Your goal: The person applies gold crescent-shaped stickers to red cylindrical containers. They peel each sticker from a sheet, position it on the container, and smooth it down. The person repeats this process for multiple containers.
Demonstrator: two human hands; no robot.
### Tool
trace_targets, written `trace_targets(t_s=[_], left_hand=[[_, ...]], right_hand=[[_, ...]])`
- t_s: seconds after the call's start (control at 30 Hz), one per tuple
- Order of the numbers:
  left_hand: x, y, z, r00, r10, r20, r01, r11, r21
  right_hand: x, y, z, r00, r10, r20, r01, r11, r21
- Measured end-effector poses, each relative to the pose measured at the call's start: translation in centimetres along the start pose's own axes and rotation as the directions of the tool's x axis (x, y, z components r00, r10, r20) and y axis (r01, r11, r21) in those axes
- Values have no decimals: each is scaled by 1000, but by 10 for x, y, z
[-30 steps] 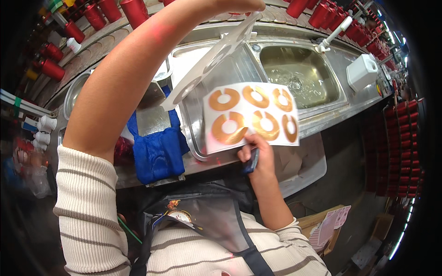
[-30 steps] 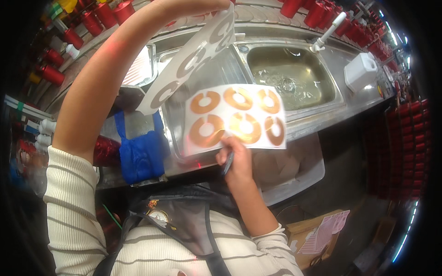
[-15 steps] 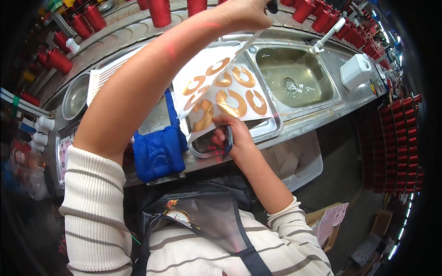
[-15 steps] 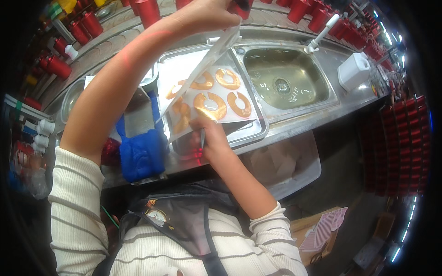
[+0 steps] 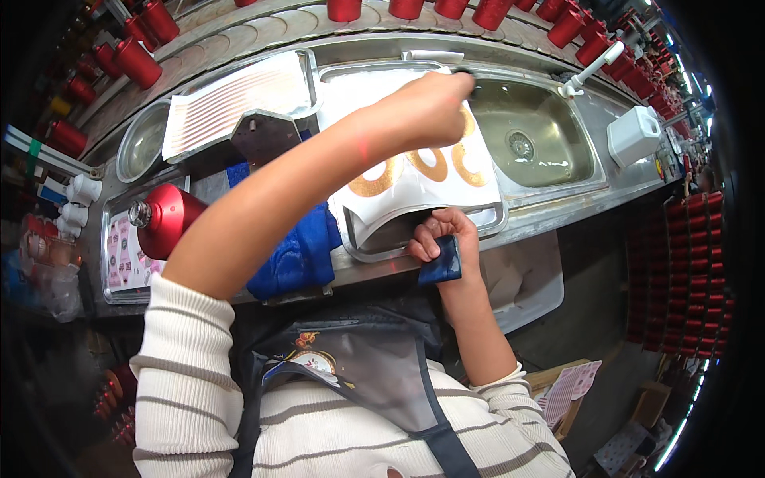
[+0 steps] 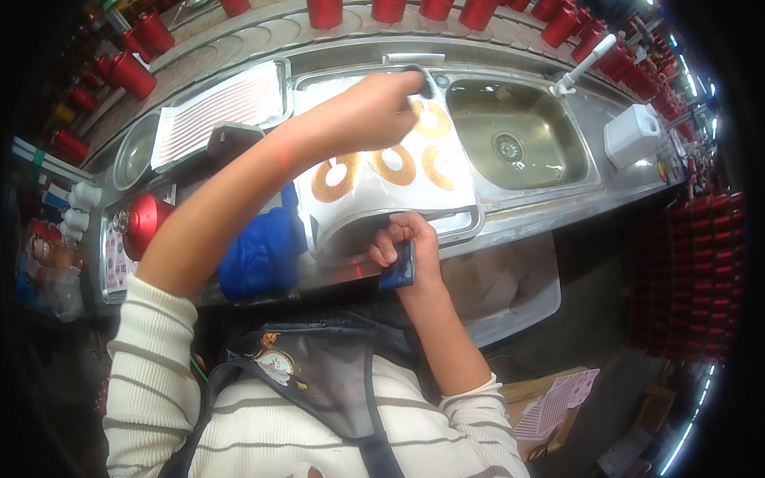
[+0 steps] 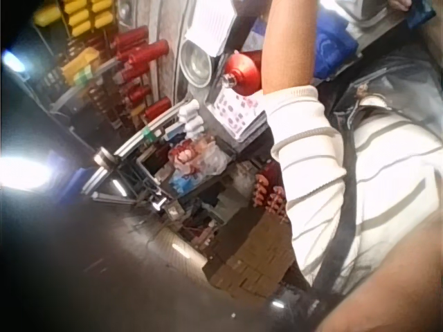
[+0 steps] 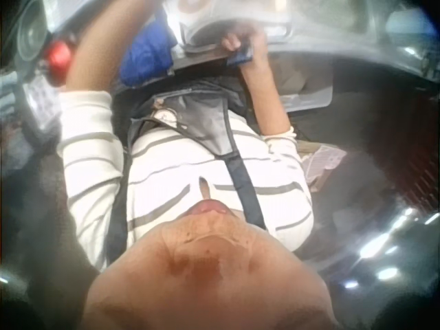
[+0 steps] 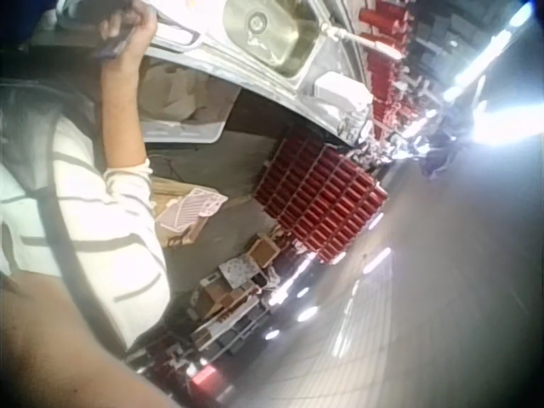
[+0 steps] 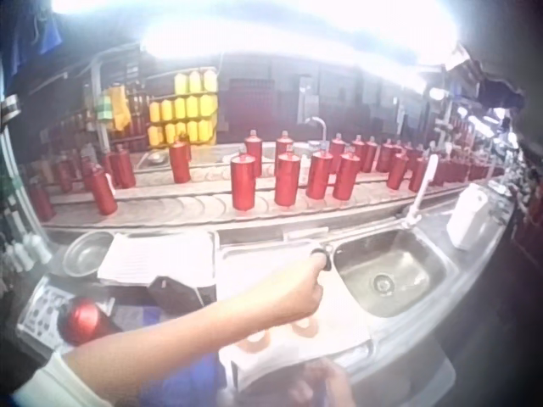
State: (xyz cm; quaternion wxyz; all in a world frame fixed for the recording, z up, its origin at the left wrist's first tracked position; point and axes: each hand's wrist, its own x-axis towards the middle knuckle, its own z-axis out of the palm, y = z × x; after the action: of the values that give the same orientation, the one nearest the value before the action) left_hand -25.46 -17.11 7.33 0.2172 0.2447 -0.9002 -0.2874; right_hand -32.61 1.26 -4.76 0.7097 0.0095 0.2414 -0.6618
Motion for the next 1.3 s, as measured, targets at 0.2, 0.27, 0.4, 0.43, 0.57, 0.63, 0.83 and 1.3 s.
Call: trace_targets(t_s=[0.2,0.27,0.4,0.43,0.57,0.63,0.83,1.3], left_hand=[[-143,15,-21,827,-514,-227,512,856,-76],[-171,4,-22,638,-756,146,749,566,-344],[-180,5,-12,497,-758,423,622,-28,-782],[-179,2,-6,562,-694,450,573,-65,-817],[-174,0,10,567,-721,399,304,-267,-915],[-168,-18,18,526,-780,338,199,-274,-941],[-154,-16,18,552,-834,-9,170,123,-978],[-162,-40,13,610,-763,-213,579,612,-538]], right_hand=[[10,-10,21,995,89,-50,-82,988,129],[19,-14,20,985,130,-114,-106,975,197],[25,-14,26,977,144,-156,-126,985,119],[29,-15,21,986,130,-108,-123,990,71],[28,-11,31,990,63,-127,-63,998,3],[31,-11,30,987,18,-159,-22,999,-24],[37,-25,-7,963,-98,-250,113,992,47],[44,-56,15,855,-476,-204,322,798,-509]])
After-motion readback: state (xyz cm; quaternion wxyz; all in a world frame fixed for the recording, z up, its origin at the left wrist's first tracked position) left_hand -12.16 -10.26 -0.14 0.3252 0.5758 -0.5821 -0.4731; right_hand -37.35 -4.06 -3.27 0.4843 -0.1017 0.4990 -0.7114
